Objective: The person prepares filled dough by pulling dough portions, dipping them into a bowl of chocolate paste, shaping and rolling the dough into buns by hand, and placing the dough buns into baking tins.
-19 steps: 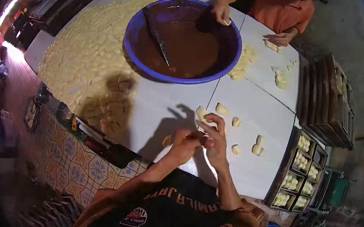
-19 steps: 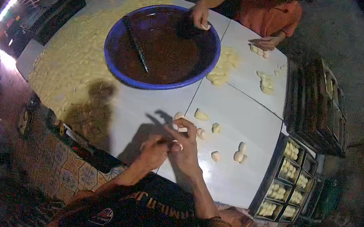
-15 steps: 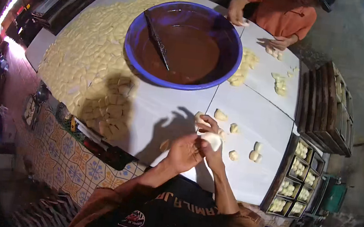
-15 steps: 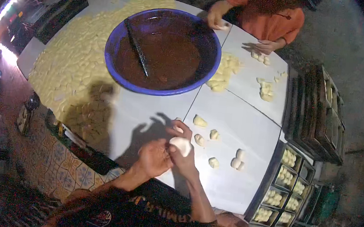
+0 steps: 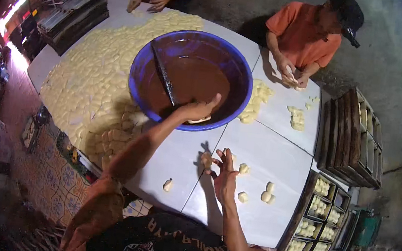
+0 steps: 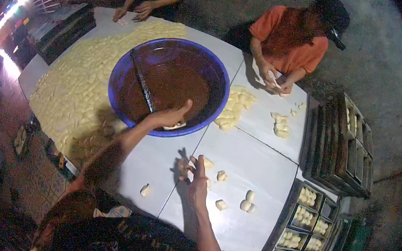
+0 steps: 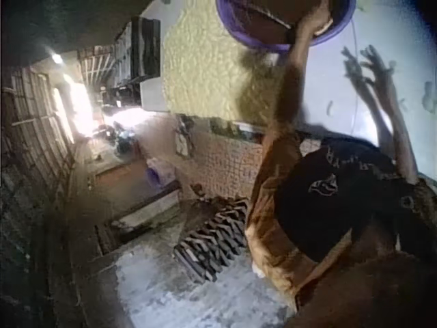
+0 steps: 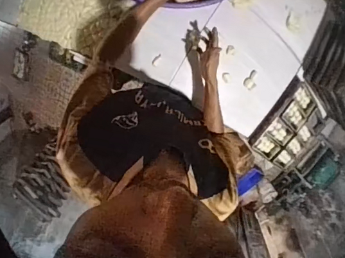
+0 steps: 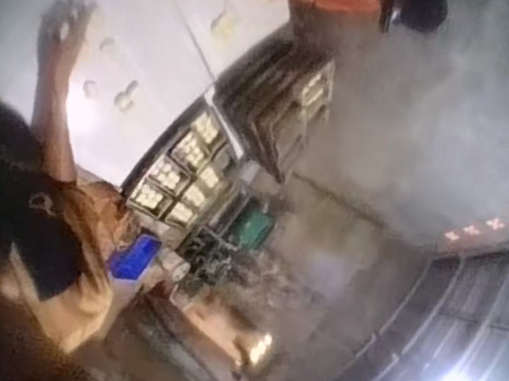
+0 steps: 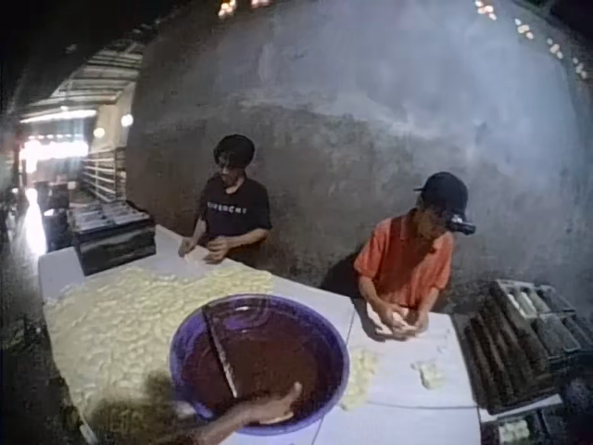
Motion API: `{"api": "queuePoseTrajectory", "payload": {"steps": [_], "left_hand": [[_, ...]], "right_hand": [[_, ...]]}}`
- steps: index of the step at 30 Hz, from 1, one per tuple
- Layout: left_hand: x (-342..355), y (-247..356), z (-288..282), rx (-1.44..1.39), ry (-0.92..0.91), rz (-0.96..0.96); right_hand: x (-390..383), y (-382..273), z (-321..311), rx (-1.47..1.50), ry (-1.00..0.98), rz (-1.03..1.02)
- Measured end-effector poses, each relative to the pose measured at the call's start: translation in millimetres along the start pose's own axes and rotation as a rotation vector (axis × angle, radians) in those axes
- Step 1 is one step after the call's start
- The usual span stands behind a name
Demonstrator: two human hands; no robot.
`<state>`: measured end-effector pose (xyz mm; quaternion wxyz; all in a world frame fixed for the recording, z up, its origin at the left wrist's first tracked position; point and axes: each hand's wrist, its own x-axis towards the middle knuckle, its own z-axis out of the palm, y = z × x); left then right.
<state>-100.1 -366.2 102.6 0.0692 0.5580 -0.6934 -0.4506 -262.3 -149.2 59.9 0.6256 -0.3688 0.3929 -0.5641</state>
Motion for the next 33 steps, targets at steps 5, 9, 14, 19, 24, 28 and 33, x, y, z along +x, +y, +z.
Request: {"api": "queuePoseTrajectory", "payload": {"steps": [5,9,14,19,24,28,33], "left_hand": [[-66.9,26.1,8.6,-0.501,-0.019,0.071],[-119.5,30.7,64.1,-1.218,-0.152,0.071],[-158.9,26.2,107.4,-1.204,0.132,-0.099],[-175.8,6.6,136.5,-0.602,0.246,0.266],[-178.6,7.9,155.0,-0.846,0.116,0.368],[-180.6,13.9,157.9,-0.77,0.01,0.253],[-177.8,14.3,193.2,-0.826,0.227,0.522]], "right_hand": [[6.2,-12.0,8.3,0.04,0.115,-0.019],[9.1,0.5,4.1,0.573,0.157,0.134],[-10.6,-8.9,16.5,-0.263,0.337,-0.141],[-33.9,-14.1,6.5,-0.895,0.105,-0.521],[-49.4,-32.8,3.5,-0.396,0.312,-0.426],[-65.9,-29.9,-8.5,-0.811,0.145,-0.491],[-80.2,-24.5,-20.0,-0.611,0.364,-0.117]]}}
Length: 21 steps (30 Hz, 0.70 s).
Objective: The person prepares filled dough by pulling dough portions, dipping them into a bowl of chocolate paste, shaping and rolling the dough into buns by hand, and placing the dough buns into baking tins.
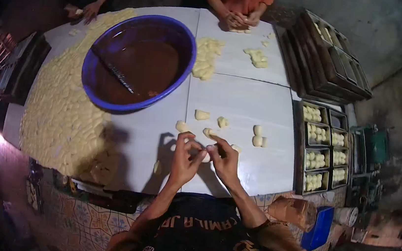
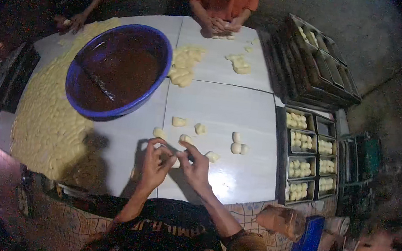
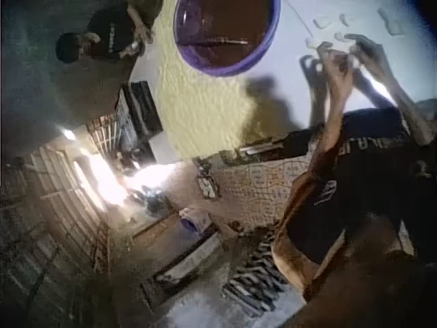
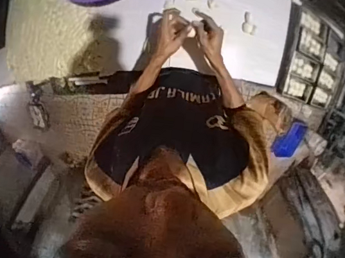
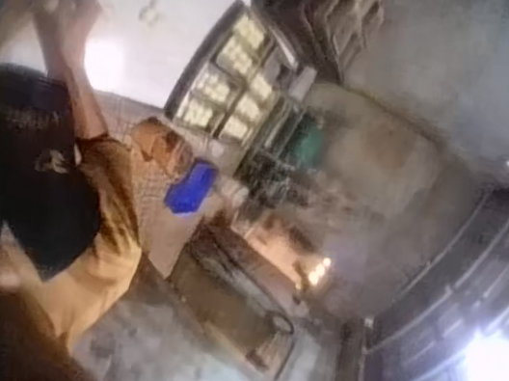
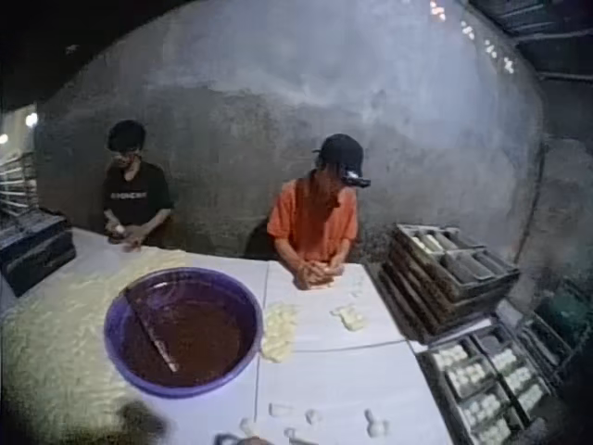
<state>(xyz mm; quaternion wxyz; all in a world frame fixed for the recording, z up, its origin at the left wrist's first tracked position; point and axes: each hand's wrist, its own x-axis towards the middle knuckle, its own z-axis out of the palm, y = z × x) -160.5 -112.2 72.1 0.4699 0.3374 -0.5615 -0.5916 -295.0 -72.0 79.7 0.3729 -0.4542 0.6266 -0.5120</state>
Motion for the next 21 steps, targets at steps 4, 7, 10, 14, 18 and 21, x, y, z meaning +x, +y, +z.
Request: {"api": "queuePoseTrajectory", "payload": {"steps": [4,7,10,14,18,21], "left_hand": [[3.0,5.3,-7.8,-0.098,-0.291,-0.028],[4.7,-1.5,-7.6,-0.169,-0.247,-0.07],[12.3,-4.4,-14.8,-0.065,0.057,-0.034],[20.8,-6.8,-29.2,-0.228,0.16,-0.176],[17.8,-15.6,-52.4,-0.167,0.21,-0.153],[10.8,-30.7,-76.9,-0.172,0.327,-0.138]], "right_hand": [[2.3,14.5,-23.7,0.397,-0.352,0.448],[-5.1,28.9,-55.1,0.29,-0.436,0.299],[26.5,73.7,-106.4,-0.074,0.135,0.061],[66.4,118.1,-175.8,0.048,0.378,0.191],[67.5,127.2,-164.7,-0.381,0.507,0.059],[72.9,61.9,-98.8,-0.395,0.381,0.059]]}}
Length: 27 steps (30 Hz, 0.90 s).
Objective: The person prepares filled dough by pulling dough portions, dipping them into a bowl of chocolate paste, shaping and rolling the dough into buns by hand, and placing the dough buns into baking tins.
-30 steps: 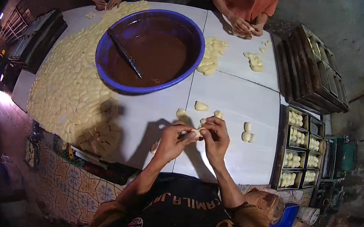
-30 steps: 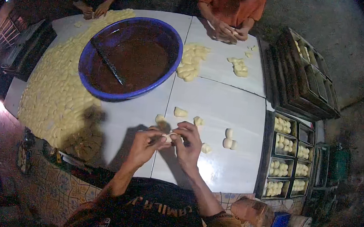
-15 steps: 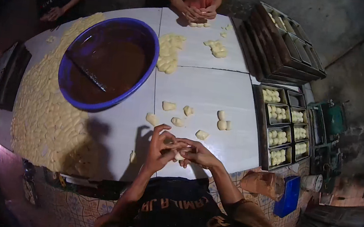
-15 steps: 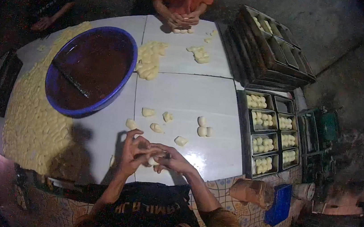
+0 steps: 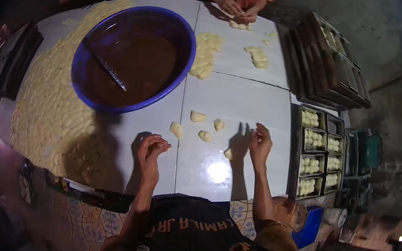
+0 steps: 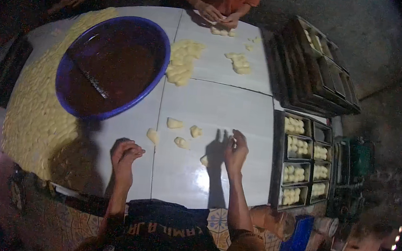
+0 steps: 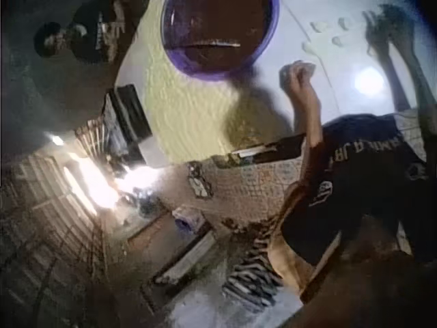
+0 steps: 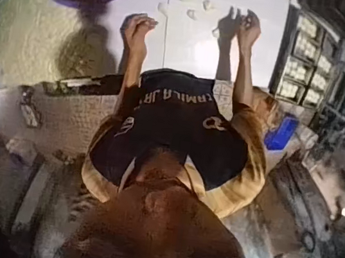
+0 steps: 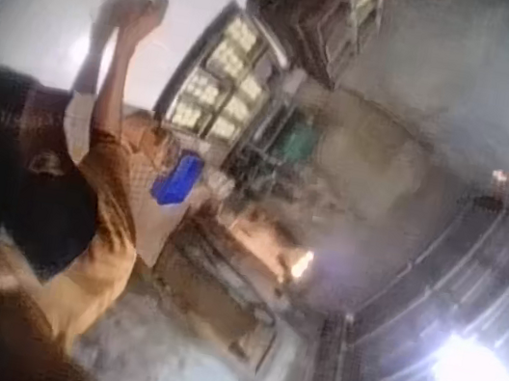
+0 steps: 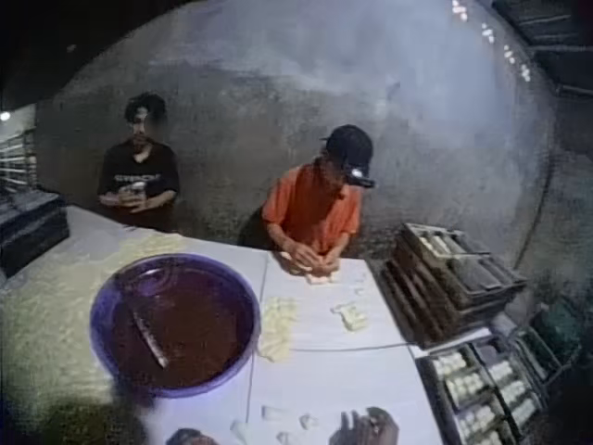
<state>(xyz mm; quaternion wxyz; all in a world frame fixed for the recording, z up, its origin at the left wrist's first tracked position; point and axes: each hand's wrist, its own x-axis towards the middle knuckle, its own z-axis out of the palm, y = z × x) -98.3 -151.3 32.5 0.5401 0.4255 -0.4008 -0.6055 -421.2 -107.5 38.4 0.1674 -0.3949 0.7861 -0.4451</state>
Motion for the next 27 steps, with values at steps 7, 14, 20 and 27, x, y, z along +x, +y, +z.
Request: {"api": "queuePoseTrajectory", "payload": {"steps": [7,14,20,27], "left_hand": [[-13.0,2.4,16.6,0.076,-0.079,0.002],[-24.2,10.6,21.4,-0.054,-0.05,-0.086],[-26.1,9.0,35.7,-0.473,-0.104,-0.266],[-35.4,16.9,24.5,-0.474,-0.371,-0.526]], "right_hand": [[-3.2,-60.3,131.5,-0.265,-0.355,-0.489],[-63.0,-121.4,80.7,0.332,-0.8,-0.344],[-105.1,-145.7,53.8,0.157,-0.592,-0.379],[-96.0,-122.1,36.9,0.034,-0.817,-0.683]]}}
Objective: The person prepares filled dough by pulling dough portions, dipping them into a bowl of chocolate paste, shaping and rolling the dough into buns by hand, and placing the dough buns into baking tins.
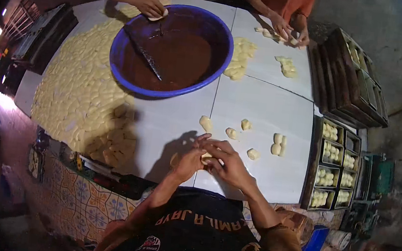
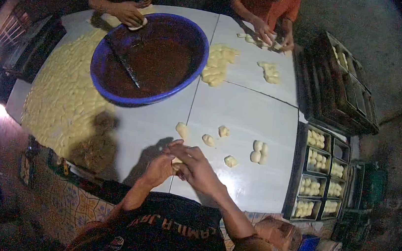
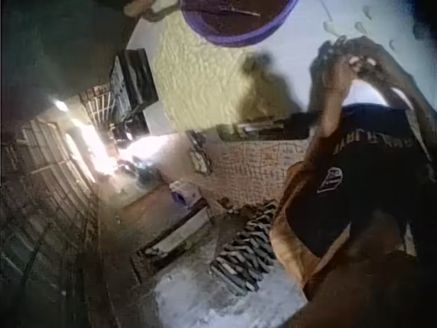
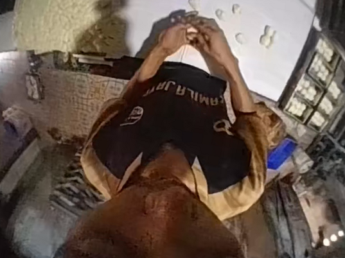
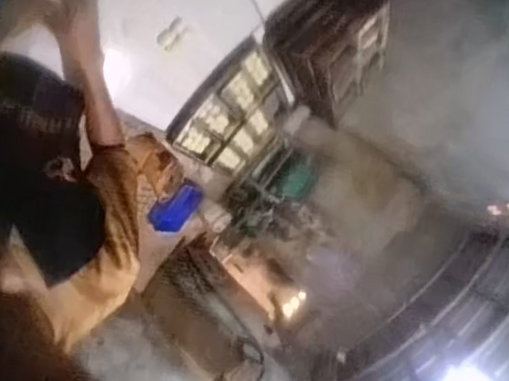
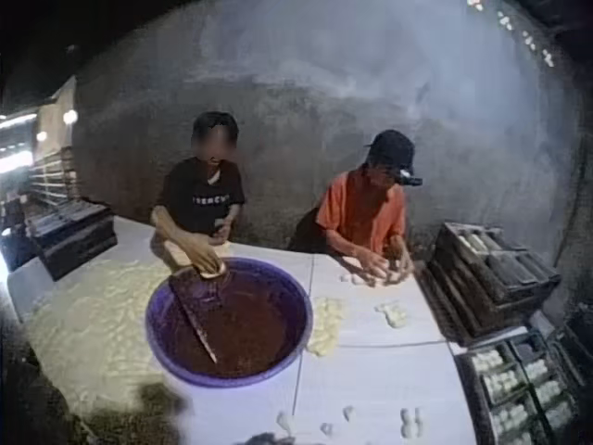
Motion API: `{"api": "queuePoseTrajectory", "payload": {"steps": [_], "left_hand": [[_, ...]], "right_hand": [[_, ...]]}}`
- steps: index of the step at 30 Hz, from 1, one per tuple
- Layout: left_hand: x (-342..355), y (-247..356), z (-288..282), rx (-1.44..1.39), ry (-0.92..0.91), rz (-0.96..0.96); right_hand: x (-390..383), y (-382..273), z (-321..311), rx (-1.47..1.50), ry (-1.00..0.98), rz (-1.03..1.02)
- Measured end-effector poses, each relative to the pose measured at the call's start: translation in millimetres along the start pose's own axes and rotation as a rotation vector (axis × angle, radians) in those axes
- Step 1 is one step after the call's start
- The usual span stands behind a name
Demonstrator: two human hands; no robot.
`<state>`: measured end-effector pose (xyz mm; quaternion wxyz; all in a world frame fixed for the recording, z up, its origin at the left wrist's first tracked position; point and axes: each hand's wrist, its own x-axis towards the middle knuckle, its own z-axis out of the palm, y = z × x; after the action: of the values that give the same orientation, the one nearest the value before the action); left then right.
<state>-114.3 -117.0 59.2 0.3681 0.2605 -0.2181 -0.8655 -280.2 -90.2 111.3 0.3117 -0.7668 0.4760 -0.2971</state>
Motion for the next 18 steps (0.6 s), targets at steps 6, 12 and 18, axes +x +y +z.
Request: {"api": "queuePoseTrajectory", "payload": {"steps": [6,12,18], "left_hand": [[-6.9,-23.1,-25.6,0.208,-0.079,-0.251],[-8.3,-17.8,-9.0,0.053,-0.266,-0.412],[2.4,-25.9,-15.2,-0.315,-0.246,-0.379]], "right_hand": [[-13.3,-7.0,5.5,0.237,0.02,0.146],[-22.6,8.6,1.7,0.062,0.02,0.002],[-28.3,11.2,0.9,0.225,0.149,0.238]]}}
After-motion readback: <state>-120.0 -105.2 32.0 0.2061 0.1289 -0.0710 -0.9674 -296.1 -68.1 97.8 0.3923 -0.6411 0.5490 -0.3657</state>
